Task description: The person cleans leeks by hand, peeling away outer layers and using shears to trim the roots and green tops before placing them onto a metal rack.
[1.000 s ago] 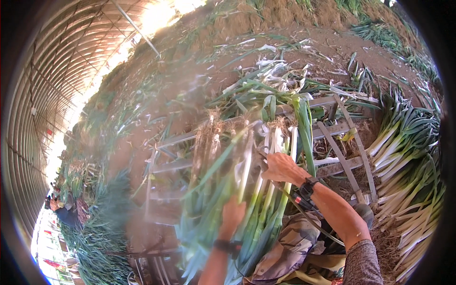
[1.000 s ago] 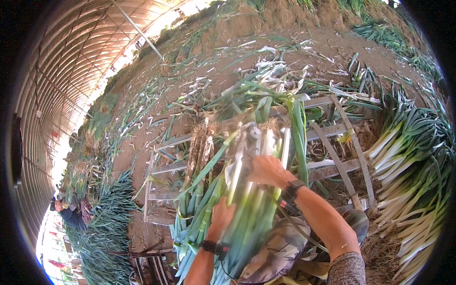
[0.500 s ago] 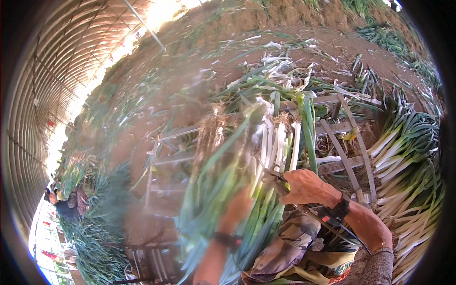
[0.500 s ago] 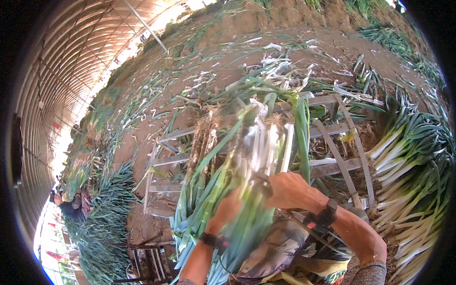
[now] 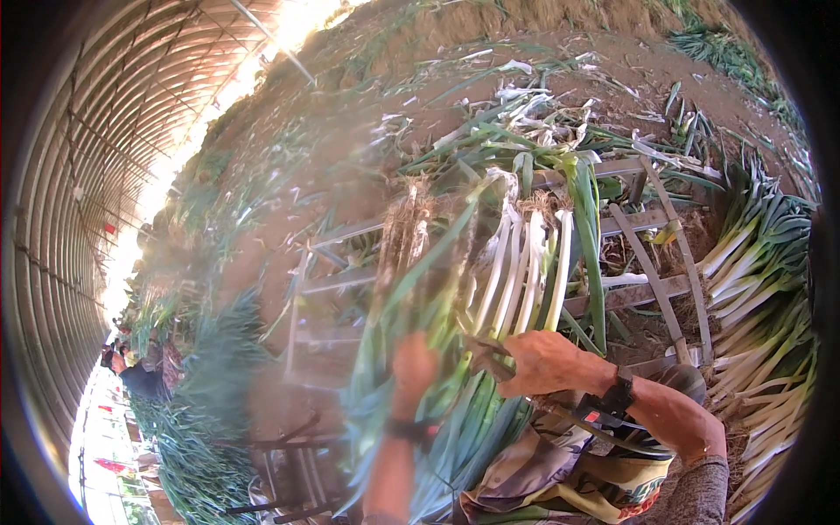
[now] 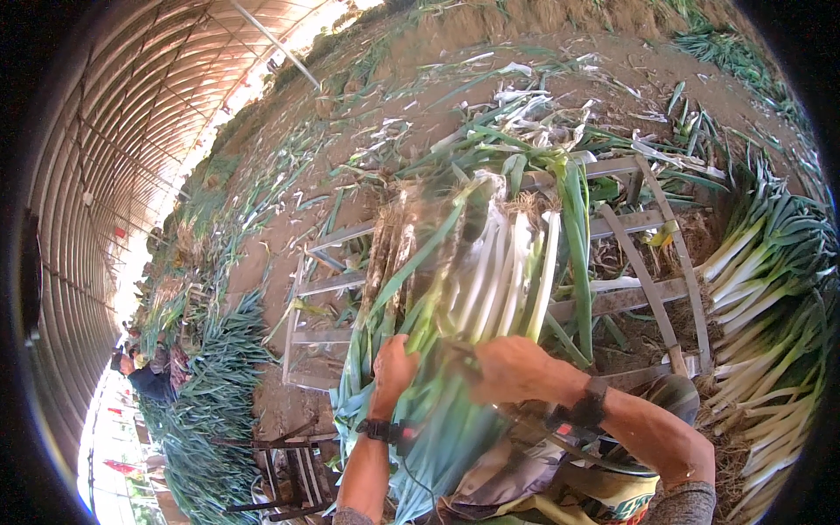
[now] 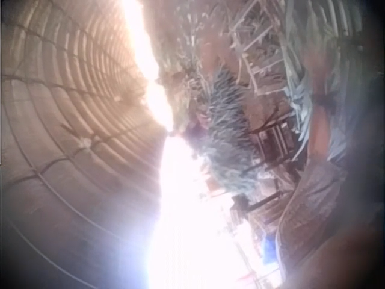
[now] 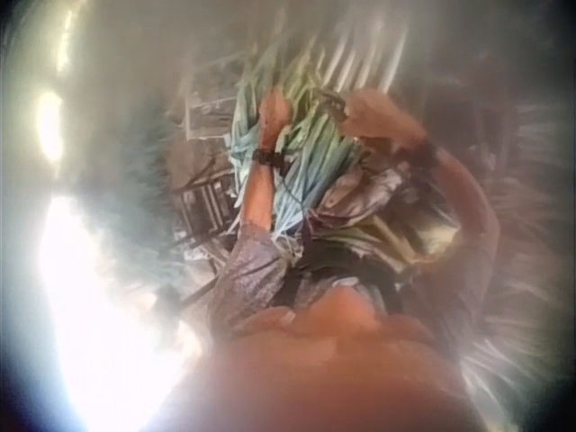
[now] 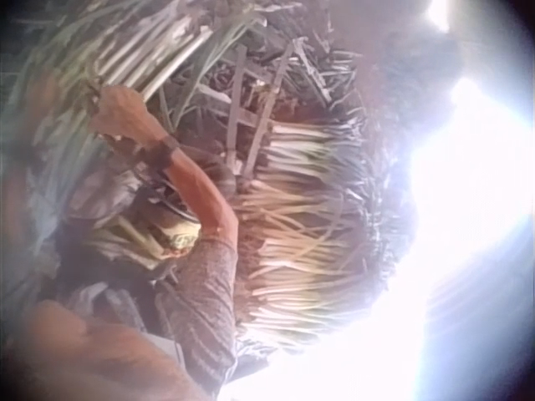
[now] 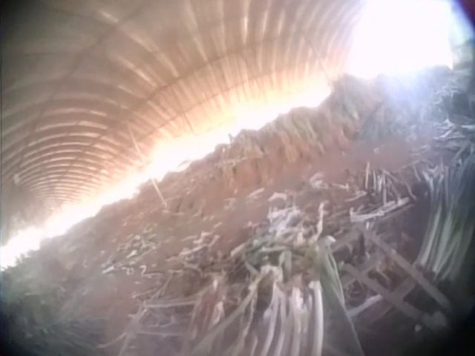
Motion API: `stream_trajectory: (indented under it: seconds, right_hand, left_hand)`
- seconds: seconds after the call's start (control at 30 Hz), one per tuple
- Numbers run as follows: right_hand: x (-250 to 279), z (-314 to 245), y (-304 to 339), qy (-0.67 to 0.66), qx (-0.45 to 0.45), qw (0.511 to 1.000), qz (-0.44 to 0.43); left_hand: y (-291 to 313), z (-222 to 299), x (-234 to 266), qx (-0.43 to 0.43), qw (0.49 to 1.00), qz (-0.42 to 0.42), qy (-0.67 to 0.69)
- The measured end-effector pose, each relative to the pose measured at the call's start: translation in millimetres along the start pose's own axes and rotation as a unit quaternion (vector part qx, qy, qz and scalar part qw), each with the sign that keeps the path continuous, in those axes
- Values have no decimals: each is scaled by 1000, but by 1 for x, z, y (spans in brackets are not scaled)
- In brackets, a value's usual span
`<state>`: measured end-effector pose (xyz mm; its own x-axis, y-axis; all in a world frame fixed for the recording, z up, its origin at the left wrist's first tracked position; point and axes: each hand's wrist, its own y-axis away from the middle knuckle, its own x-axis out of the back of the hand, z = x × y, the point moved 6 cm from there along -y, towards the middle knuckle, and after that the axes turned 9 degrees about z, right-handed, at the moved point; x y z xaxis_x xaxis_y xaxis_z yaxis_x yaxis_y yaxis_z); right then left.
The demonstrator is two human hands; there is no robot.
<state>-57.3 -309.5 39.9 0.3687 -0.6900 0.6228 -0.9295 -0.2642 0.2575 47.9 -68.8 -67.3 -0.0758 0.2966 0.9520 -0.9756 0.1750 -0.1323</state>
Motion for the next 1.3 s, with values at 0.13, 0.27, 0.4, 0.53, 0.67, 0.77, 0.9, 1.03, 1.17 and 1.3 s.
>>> stream_trajectory:
  seconds: [0.13, 0.27, 0.4, 0.53, 0.67, 0.77, 0.9, 1.03, 1.17, 1.3]
  right_hand:
    - [-7, -19, 11, -60, 20, 998, -29]
    - [-15, -18, 12, -37, 40, 998, -14]
    - [-14, -12, 8, -6, 22, 1000, -6]
    - [-7, -5, -4, -11, 11, 1000, 21]
    - [5, 0, -15, -43, 10, 998, 50]
    - [16, 7, -23, -14, -6, 996, 85]
    - [22, 18, -37, -43, -6, 994, 96]
    - [32, 27, -53, -2, -13, 992, 128]
    - [36, 46, -72, -4, -40, 990, 136]
    - [45, 37, -85, 53, -37, 993, 96]
  left_hand:
    - [0, 9, -3, 26, 999, -22, -14]
    - [1, 24, 1, 32, 999, -34, 9]
    - [0, 23, 0, 38, 999, -39, 2]
    - [2, 16, -2, 18, 999, -17, 27]
    - [2, 21, 0, -9, 997, -1, 71]
    - [3, 24, 2, 2, 997, -11, 78]
    - [5, 20, 6, -27, 997, -15, 75]
    - [6, 23, 8, -61, 994, -6, 89]
    - [7, 27, 8, -57, 994, 7, 91]
    - [8, 20, 8, -67, 992, 13, 104]
